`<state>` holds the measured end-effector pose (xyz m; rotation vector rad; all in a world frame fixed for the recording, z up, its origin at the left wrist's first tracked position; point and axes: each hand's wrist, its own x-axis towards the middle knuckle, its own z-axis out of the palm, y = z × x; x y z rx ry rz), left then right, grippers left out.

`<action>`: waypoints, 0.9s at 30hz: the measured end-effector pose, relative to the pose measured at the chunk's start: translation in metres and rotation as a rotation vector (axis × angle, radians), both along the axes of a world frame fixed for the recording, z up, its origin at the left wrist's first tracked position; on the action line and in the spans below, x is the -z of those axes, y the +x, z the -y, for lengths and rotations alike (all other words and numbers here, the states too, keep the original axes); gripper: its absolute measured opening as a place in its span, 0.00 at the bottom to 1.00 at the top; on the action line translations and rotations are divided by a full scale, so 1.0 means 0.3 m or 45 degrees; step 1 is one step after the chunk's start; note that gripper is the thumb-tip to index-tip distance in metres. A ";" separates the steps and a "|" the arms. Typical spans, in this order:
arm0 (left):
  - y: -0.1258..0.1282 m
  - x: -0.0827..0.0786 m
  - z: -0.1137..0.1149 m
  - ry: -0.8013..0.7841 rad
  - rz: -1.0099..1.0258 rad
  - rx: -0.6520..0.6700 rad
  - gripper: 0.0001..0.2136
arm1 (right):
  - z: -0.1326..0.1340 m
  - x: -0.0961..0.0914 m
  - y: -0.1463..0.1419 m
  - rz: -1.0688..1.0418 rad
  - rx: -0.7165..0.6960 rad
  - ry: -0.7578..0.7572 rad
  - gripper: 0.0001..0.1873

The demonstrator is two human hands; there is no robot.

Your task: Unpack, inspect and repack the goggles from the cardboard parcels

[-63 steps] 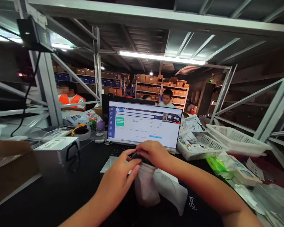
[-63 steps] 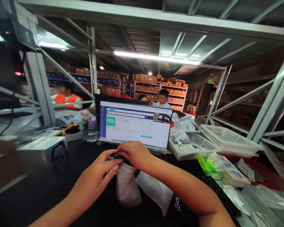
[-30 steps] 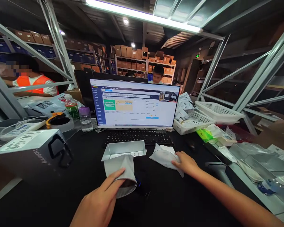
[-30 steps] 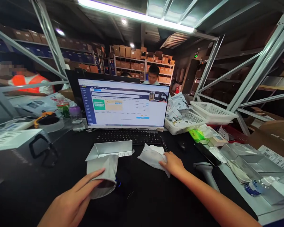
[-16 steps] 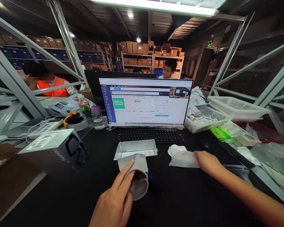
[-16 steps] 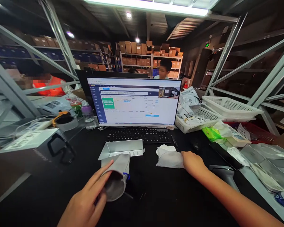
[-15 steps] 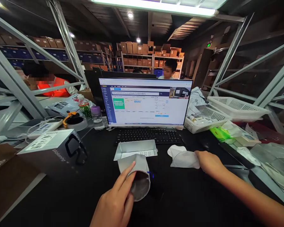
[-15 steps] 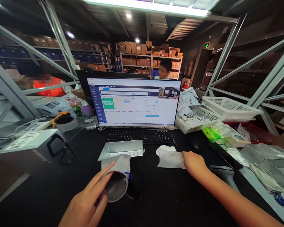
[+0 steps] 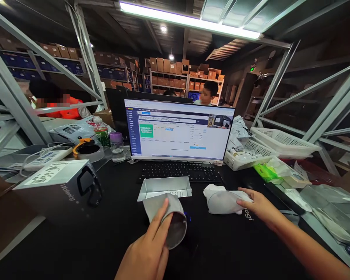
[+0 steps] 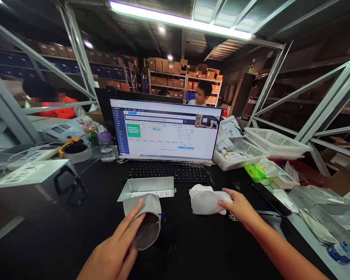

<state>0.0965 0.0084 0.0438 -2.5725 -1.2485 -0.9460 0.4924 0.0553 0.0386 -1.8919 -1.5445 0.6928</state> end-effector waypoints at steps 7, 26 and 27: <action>0.043 0.003 -0.007 0.018 0.047 0.068 0.22 | 0.105 0.013 -0.055 -0.811 0.181 -0.157 0.24; 0.094 -0.003 -0.041 -0.071 0.105 0.102 0.27 | 0.405 0.015 -0.298 -0.583 -0.090 0.233 0.19; 0.099 -0.004 -0.040 -0.088 0.103 0.111 0.28 | 0.413 0.036 -0.324 -0.527 -0.082 0.283 0.15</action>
